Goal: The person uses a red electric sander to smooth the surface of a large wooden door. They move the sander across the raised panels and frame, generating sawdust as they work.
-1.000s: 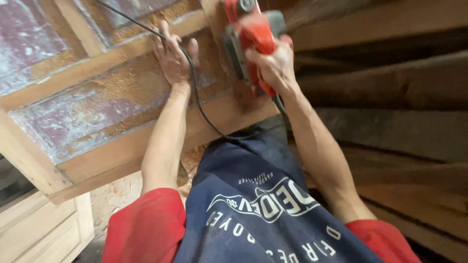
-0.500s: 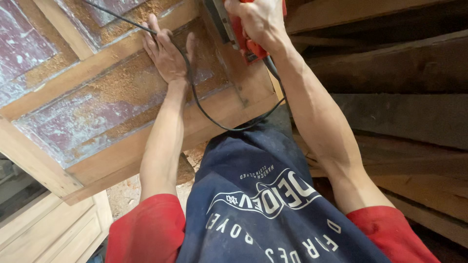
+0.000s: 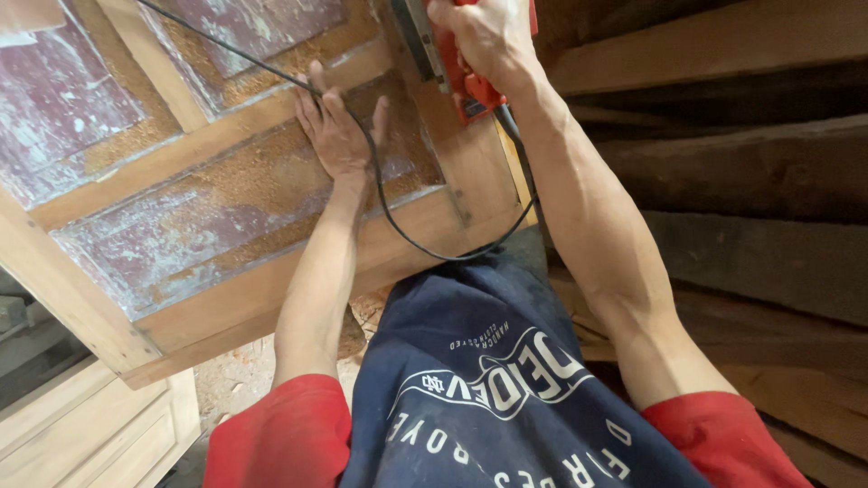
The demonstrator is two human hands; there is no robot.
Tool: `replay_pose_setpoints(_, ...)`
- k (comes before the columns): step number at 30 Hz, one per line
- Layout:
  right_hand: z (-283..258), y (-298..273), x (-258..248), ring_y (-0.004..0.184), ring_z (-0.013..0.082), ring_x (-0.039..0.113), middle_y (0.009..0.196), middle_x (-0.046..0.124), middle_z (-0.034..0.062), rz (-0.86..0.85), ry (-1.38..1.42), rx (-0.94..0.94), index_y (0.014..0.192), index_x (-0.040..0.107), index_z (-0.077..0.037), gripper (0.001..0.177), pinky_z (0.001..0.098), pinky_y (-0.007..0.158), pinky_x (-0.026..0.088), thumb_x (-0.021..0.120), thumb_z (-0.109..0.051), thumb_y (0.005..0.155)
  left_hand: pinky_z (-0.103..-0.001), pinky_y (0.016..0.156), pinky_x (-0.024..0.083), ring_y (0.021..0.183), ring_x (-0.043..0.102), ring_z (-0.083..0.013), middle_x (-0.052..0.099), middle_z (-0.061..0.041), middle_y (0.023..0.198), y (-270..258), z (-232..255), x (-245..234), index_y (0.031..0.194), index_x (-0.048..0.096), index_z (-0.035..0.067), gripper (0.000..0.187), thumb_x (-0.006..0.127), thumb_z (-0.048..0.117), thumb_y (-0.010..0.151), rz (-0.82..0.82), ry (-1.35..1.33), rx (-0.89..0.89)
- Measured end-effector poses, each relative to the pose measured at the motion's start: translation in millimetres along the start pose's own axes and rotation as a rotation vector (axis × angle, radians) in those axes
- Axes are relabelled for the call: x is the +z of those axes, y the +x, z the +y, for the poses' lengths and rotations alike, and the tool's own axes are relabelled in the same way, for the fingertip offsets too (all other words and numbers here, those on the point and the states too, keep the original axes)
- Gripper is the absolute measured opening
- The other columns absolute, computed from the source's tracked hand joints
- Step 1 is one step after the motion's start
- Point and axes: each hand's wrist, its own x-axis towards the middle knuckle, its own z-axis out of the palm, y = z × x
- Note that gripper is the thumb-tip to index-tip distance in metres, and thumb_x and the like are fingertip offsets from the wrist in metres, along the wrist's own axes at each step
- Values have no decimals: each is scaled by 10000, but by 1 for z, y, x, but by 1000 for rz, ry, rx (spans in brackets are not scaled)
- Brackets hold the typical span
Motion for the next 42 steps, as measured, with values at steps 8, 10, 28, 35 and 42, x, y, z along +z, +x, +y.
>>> replay_pose_setpoints(8,-21,14,-2,636,54,607,691,681,-7,35,-168,3,963,762,-48,223,291,602,530,779,-220,822,-579,1238,273,1496,329,-452,328,-169,1653,0,3,0,1324,489,-4,679,761,507,969,14,-13,-49)
replay_pose_setpoints(10,-25,15,-1,626,46,592,688,683,-11,24,-178,74,980,779,-61,241,286,600,527,775,-244,823,-577,1239,279,1493,346,-446,345,-168,1645,0,4,0,1319,487,-2,685,760,513,960,36,-8,-47)
replay_pose_setpoints(28,-42,78,13,586,79,653,644,668,-18,72,-199,164,956,791,-78,303,311,573,538,813,-349,820,-601,1213,290,1448,397,-484,414,-206,1599,1,10,-4,1170,502,40,595,709,554,952,17,-84,-108)
replay_pose_setpoints(35,-37,115,22,593,83,629,674,678,-6,101,-175,126,944,797,-81,308,312,582,535,826,-351,798,-598,1206,321,1401,429,-488,462,-214,1567,8,12,-8,1074,506,63,533,701,546,961,64,-58,-115)
replay_pose_setpoints(42,-39,149,24,559,93,623,648,674,4,72,-175,184,836,749,-70,311,323,543,536,822,-371,804,-590,1168,332,1349,467,-461,527,-239,1511,11,14,-11,1067,505,62,543,712,546,936,43,-28,-120)
